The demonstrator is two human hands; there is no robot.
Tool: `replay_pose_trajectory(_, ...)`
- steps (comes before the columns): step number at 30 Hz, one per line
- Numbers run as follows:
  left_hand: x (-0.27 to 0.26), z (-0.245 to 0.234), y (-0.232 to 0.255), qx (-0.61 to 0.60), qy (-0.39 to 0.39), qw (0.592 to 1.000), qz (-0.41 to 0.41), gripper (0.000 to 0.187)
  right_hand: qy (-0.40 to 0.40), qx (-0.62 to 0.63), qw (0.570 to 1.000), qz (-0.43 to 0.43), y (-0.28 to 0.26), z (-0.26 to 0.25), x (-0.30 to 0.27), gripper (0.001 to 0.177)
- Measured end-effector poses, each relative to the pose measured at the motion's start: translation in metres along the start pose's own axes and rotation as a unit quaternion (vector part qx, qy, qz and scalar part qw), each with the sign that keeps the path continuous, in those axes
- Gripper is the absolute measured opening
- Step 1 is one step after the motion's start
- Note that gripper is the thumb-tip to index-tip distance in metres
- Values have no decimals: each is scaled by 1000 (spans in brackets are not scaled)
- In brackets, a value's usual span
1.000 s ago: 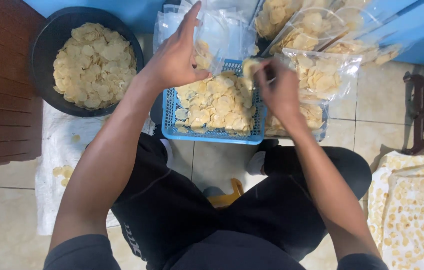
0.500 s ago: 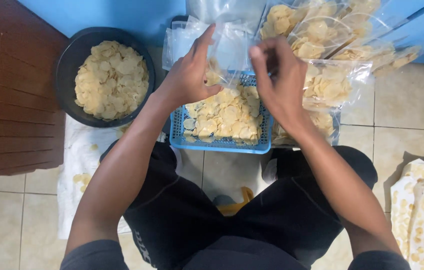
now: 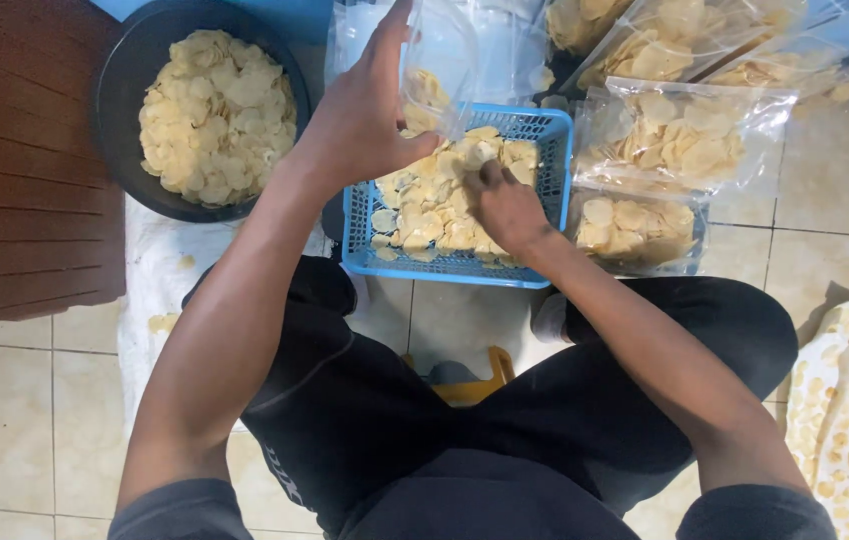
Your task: Packaging crispy chips into plastic bags from a basket while sitting on the floor
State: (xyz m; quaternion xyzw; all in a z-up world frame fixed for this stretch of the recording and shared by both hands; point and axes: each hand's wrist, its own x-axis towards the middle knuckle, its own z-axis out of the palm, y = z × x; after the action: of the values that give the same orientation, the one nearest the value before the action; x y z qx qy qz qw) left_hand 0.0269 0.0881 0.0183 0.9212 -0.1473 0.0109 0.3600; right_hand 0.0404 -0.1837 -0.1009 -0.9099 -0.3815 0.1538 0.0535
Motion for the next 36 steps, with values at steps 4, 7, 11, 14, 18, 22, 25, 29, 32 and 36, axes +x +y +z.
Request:
replay_pose_trajectory(4,-3,-4,-3,9,9,1000,3,128,16,76,997,25,16,-6,-1,43)
replay_pose_trajectory(7,-2,-5,-3,8,14,1000,-2,125,109,152,982,33,26,-8,-7,37)
replay_pose_trajectory(11,2,-4,4,1,6,1000,9,105,91,233,966,67,21,-20,-14,48)
replay_pose_trajectory(14,6,2,-4,15,16,999,28,114,75,203,975,45,16,-13,-11,49)
replay_pose_trajectory(18,8,13,-15,29,23,998,45,127,-19,187,980,68,4,-14,-9,52)
replay_pose_trajectory(22,7,11,-12,31,18,999,40,127,-21,152,986,63,7,-8,-7,57)
replay_pose_trajectory(25,6,1,0,16,3,1000,11,123,8,142,988,65,11,-2,-7,37)
replay_pose_trajectory(29,6,-7,8,-5,-7,1000,-5,107,39,153,984,83,29,14,-8,19)
replay_pose_trajectory(32,7,-7,4,-3,-1,1000,4,110,69,215,968,107,43,10,-10,14)
replay_pose_trajectory(36,9,-7,6,-2,3,1000,8,99,42,372,915,151,42,-13,-13,22)
